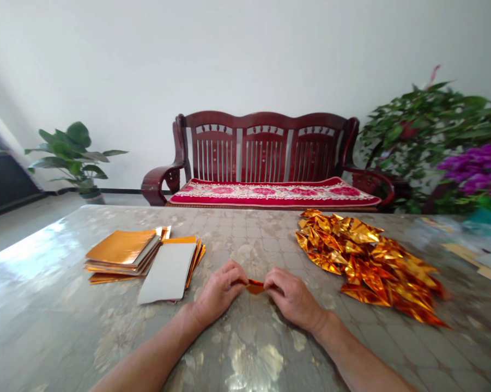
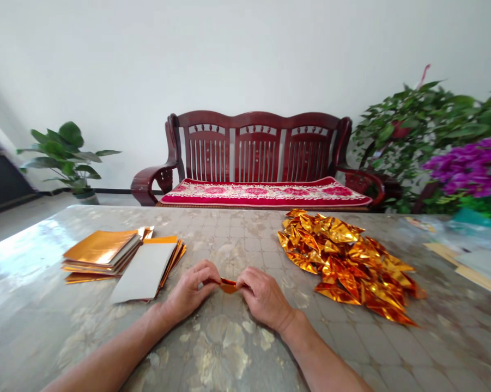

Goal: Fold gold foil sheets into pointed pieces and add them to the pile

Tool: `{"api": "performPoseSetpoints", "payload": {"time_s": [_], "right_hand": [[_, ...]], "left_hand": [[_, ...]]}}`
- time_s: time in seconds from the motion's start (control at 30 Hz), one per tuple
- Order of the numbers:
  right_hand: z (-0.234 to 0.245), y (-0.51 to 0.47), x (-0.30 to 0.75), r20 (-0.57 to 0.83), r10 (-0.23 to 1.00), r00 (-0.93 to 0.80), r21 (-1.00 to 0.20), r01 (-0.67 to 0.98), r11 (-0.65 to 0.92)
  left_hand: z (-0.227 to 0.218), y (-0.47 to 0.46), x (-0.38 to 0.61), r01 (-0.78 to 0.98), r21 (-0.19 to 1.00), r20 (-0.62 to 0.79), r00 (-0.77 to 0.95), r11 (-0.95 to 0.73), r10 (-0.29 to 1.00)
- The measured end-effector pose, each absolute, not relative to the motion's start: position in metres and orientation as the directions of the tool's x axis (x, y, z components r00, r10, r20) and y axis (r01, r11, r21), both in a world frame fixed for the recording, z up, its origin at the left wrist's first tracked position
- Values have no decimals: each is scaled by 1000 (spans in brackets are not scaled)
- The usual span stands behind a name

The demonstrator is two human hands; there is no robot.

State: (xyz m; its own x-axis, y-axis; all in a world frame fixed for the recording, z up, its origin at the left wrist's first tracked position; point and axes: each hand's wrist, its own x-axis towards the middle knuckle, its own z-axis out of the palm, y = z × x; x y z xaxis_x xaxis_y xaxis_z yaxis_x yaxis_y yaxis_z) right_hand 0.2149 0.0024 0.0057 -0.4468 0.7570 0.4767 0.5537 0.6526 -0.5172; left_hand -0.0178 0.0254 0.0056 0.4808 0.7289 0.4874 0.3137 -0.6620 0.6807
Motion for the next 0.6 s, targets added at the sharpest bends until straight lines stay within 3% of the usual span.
{"api": "performPoseSetpoints", "payload": {"time_s": [0.2, 0.6], "right_hand": [[8, 3, 217, 472, 764, -440, -530, 551, 645], [11, 2, 222, 483, 658, -577, -260, 623, 737]], "left_hand": [[6, 26, -19, 344, 692, 425, 516, -635, 743], [4, 20, -23, 498, 460, 423, 605, -735, 675]]}}
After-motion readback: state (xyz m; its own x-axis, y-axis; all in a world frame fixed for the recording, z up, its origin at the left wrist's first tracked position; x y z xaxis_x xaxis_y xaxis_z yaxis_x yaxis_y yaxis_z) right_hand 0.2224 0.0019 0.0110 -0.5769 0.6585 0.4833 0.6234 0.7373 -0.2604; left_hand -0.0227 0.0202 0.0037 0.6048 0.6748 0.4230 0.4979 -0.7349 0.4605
